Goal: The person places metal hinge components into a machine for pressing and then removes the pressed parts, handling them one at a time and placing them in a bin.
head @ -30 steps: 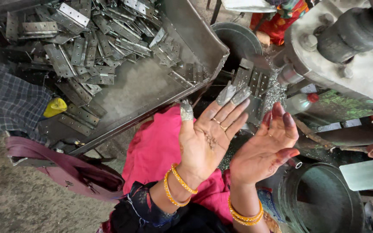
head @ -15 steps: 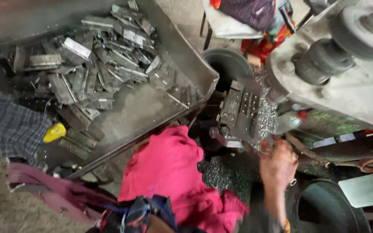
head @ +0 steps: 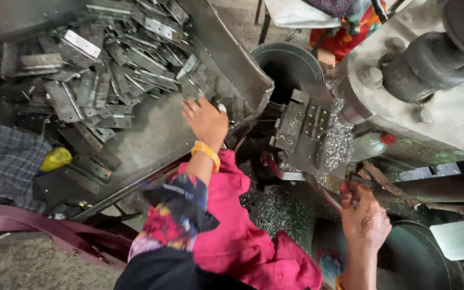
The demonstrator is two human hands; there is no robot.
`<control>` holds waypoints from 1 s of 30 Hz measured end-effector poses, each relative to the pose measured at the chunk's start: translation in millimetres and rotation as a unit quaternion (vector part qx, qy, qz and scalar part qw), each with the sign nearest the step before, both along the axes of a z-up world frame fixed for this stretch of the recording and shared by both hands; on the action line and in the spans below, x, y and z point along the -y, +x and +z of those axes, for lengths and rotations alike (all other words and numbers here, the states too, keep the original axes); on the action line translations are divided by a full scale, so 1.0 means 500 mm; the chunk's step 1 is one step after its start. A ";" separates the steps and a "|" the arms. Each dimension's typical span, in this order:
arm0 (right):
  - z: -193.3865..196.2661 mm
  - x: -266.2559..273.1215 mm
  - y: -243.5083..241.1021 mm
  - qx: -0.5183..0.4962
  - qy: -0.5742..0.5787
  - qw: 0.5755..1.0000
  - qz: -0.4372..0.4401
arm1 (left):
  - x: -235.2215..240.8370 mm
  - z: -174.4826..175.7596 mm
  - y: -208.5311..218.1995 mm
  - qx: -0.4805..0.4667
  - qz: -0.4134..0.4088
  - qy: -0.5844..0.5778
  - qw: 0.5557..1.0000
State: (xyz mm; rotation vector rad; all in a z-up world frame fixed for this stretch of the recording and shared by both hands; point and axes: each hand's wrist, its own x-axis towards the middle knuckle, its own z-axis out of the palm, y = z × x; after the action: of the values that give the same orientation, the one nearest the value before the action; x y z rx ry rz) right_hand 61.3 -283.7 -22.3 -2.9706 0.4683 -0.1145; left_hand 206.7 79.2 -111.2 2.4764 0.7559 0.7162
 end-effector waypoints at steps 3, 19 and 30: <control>-0.003 0.002 -0.001 0.045 0.021 0.999 -0.014 | -0.029 -0.008 0.031 -0.027 0.052 0.033 0.998; 0.000 0.001 0.000 0.048 0.083 0.994 -0.051 | -0.077 -0.006 0.105 -0.121 0.122 -0.030 0.985; 0.017 -0.027 0.002 0.012 0.013 0.997 -0.078 | -0.092 0.033 0.077 0.201 0.040 -0.126 0.971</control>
State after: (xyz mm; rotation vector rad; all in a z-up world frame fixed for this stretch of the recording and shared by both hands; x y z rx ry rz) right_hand 62.3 -270.1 -13.7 -2.9003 0.6919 -0.1587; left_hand 245.2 125.4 -94.9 1.9946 0.7396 1.0411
